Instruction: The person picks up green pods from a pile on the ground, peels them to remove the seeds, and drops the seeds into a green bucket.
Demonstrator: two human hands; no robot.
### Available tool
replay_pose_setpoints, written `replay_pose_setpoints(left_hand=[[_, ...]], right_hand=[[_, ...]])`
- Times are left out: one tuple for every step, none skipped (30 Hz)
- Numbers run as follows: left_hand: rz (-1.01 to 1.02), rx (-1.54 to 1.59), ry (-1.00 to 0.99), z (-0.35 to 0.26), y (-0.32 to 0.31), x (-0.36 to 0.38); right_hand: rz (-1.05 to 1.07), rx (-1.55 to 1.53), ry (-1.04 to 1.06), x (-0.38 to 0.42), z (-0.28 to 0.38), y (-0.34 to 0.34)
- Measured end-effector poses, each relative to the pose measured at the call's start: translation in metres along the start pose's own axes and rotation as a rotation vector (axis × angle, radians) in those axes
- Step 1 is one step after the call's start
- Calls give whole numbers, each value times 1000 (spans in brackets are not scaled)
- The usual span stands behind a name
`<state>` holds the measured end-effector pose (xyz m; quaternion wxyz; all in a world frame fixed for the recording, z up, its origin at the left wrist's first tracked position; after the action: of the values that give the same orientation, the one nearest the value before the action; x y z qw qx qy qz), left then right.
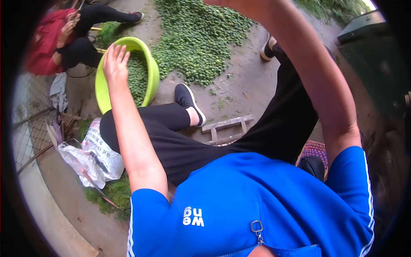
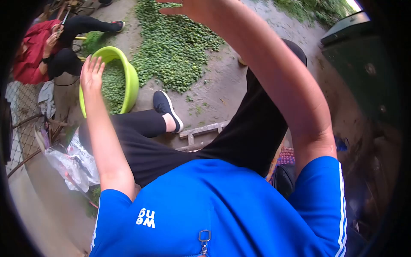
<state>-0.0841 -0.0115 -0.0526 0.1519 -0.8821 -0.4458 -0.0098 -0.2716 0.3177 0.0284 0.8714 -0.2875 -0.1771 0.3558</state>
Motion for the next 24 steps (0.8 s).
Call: replay_pose_setpoints(left_hand=[[35, 5, 62, 22, -16, -5], [88, -8, 124, 47, -33, -7], [184, -48, 166, 76, -49, -5], [259, -131, 188, 106, -64, 1], [348, -197, 226, 147, -68, -1], [315, -248, 301, 181, -72, 10], [293, -375, 392, 212, -70, 23], [204, -439, 495, 241, -65, 39], [112, -313, 648, 281, -44, 49], [-112, -92, 952, 355, -5, 48], [-370, 45, 1114, 359, -9, 85], [-485, 70, 1207, 372, -5, 110], [-521, 82, 1236, 383, 0, 128], [-586, 98, 1251, 391, 3, 138], [-646, 111, 1266, 400, 5, 143], [-645, 102, 1277, 407, 6, 139], [-708, 180, 1295, 413, 7, 133], [-774, 259, 1308, 418, 7, 128], [-777, 254, 1314, 421, 4, 122], [-695, 209, 1247, 422, 0, 109], [-612, 163, 1178, 421, -7, 96], [-654, 145, 1157, 412, -18, 89], [-674, 91, 1189, 401, -28, 83], [-677, 56, 1135, 398, -32, 75]], right_hand=[[54, 28, 47, -2, 8, -2], [38, 30, 42, -3, 10, 3], [80, 36, 45, -5, 12, 5], [123, 42, 49, -6, 13, 8], [109, 42, 46, -6, 7, 20], [55, 26, -12, -5, -4, 36], [1, 8, -71, -7, -14, 52], [-153, -5, -172, -1, -18, 59], [-171, -15, -182, 10, -16, 52], [-93, 18, -156, 18, -8, 38], [-10, 56, -128, 19, -4, 32], [59, 42, -137, 17, -6, 36], [50, 40, -148, 19, -5, 33], [11, 91, -185, 25, -3, 30], [-31, 141, -219, 27, -3, 32], [17, 128, -236, 25, -5, 39], [6, 128, -240, 27, -3, 45], [83, 96, -201, 33, 2, 42], [163, 62, -162, 36, 6, 36], [158, 59, -165, 37, 9, 31], [87, 111, -197, 37, 11, 29], [15, 163, -227, 38, 13, 29], [9, 159, -228, 39, 15, 26], [-23, 178, -233, 40, 17, 27]])
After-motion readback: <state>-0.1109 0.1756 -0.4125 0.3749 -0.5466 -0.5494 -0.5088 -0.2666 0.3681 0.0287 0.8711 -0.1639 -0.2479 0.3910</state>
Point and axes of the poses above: each hand's wrist, its own x-axis away from the middle knuckle, its own y-axis out of the back of the hand, z = x × y, the point moved 5 cm from there along -x, towards the middle knuckle
